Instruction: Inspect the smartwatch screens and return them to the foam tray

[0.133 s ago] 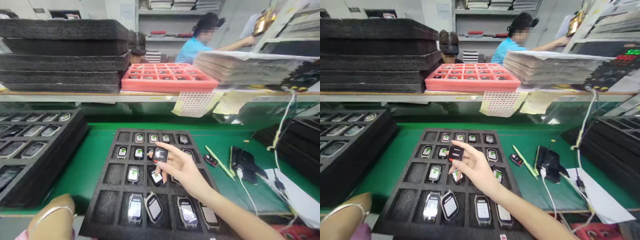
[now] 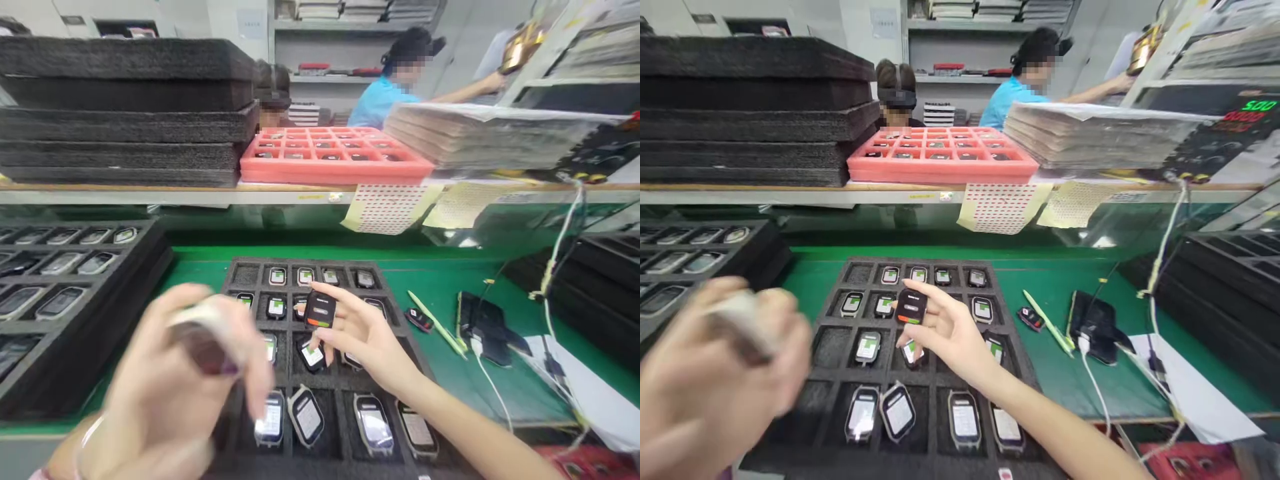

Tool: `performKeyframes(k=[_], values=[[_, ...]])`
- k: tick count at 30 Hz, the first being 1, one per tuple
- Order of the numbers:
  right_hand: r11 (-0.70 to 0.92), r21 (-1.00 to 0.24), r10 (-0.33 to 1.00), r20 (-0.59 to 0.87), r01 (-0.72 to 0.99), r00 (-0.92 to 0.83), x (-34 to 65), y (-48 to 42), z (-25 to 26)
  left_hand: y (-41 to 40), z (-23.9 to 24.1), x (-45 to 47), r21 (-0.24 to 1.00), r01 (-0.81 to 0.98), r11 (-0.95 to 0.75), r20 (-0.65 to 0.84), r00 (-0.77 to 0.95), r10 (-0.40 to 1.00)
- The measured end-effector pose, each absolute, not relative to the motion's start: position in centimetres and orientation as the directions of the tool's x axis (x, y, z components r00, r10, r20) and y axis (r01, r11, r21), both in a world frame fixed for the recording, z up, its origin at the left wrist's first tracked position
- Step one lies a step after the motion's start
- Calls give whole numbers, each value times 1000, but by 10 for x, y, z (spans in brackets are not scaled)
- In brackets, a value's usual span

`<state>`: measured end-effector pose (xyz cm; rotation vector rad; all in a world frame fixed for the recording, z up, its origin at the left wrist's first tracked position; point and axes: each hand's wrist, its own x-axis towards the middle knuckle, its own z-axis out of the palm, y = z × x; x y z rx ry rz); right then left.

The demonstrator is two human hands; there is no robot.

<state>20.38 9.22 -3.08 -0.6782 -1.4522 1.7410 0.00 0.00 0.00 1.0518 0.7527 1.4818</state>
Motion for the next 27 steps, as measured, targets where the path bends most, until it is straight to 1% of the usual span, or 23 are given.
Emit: performKeyframes(k=[4,10,15,22,25,27], values=[[-81,-971,822,61,-223,-565,206,94,-33,40,-17,11,883,-466,-61,144,144,979],[-66,-978,852,49,-200,-521,207,98,-35,64,-48,19,901,-419,-115,202,171,964],[-43,-984,857,52,-172,-512,209,103,-37,57,-42,16,865,-490,-109,262,254,931],[-49,-991,844,23,-121,-536,209,102,-38,56,-42,19,855,-506,-113,276,260,925],[-51,-993,849,12,-105,-528,209,100,-37,57,-41,19,840,-537,-80,253,256,933],[-47,-994,854,12,-100,-521,208,100,-36,53,-33,19,810,-587,-3,207,280,938]])
